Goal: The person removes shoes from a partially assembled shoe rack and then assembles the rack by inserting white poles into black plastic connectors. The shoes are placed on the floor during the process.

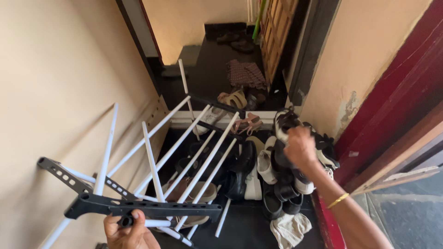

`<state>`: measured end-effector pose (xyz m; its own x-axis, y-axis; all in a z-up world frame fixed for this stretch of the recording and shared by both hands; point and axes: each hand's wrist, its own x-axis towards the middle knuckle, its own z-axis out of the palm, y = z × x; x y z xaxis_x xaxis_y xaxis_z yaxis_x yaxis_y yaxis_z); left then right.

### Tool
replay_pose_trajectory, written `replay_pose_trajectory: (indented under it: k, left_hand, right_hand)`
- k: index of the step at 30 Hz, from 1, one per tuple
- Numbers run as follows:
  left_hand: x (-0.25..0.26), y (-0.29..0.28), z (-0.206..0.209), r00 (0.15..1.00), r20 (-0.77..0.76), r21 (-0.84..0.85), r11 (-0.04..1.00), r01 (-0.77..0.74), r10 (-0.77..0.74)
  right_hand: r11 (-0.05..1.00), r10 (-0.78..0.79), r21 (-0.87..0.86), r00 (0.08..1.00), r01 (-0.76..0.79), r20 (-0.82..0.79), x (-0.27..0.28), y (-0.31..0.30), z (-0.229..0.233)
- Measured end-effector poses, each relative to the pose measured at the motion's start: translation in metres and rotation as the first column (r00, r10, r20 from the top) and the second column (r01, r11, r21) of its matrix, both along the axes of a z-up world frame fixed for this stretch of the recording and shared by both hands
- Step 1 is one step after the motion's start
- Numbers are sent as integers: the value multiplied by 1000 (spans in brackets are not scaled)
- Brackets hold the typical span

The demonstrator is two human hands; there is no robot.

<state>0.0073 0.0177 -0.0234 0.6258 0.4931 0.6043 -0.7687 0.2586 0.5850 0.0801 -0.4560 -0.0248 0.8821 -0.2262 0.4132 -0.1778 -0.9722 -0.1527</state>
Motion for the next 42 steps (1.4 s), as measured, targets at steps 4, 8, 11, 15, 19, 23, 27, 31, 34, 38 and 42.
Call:
replay_pose_trajectory:
  k: [4,8,11,15,19,23,27,31,34,38,42]
  left_hand:
    - [-2,-1,0,987,-130,-147,986,74,-93]
    - [-7,-7,8,984,-160,-153,987,56,-81]
    - [-5,-13,15,985,-150,-142,988,67,-88]
    - [-15,-19,17,979,-146,-168,979,118,-143]
    - [-21,-13,31,972,-184,-202,973,109,-147]
    - [-26,-10,33,963,-214,-222,968,116,-164]
    - [-27,-10,38,955,-233,-218,967,131,-182]
    - [-30,-13,37,954,-232,-231,963,137,-191]
    - [-30,-12,39,951,-234,-239,960,144,-201]
    - [-31,-14,37,946,-269,-226,967,121,-182]
    - [-27,-17,28,941,-313,-214,975,61,-128]
  right_hand:
    - [996,-56,-66,989,65,138,-53,-41,52]
    - [976,-176,-138,984,171,-25,-93,-81,72]
    - [949,-287,-239,884,208,-369,-85,-92,42]
    - [988,-148,-61,974,139,-172,-68,-107,-9]
    - [988,-123,69,980,135,-158,-66,-107,-12]
    - [978,-206,-9,966,207,-154,-79,-74,8]
    - [991,-87,-105,996,88,21,-77,-24,33]
    - [980,130,-159,991,-122,36,-48,27,26]
    - [891,269,-238,871,-387,-410,-20,62,-15]
    - [836,444,-2,678,-549,-585,21,103,-114]
    - [803,549,146,620,-578,-561,32,133,-215]
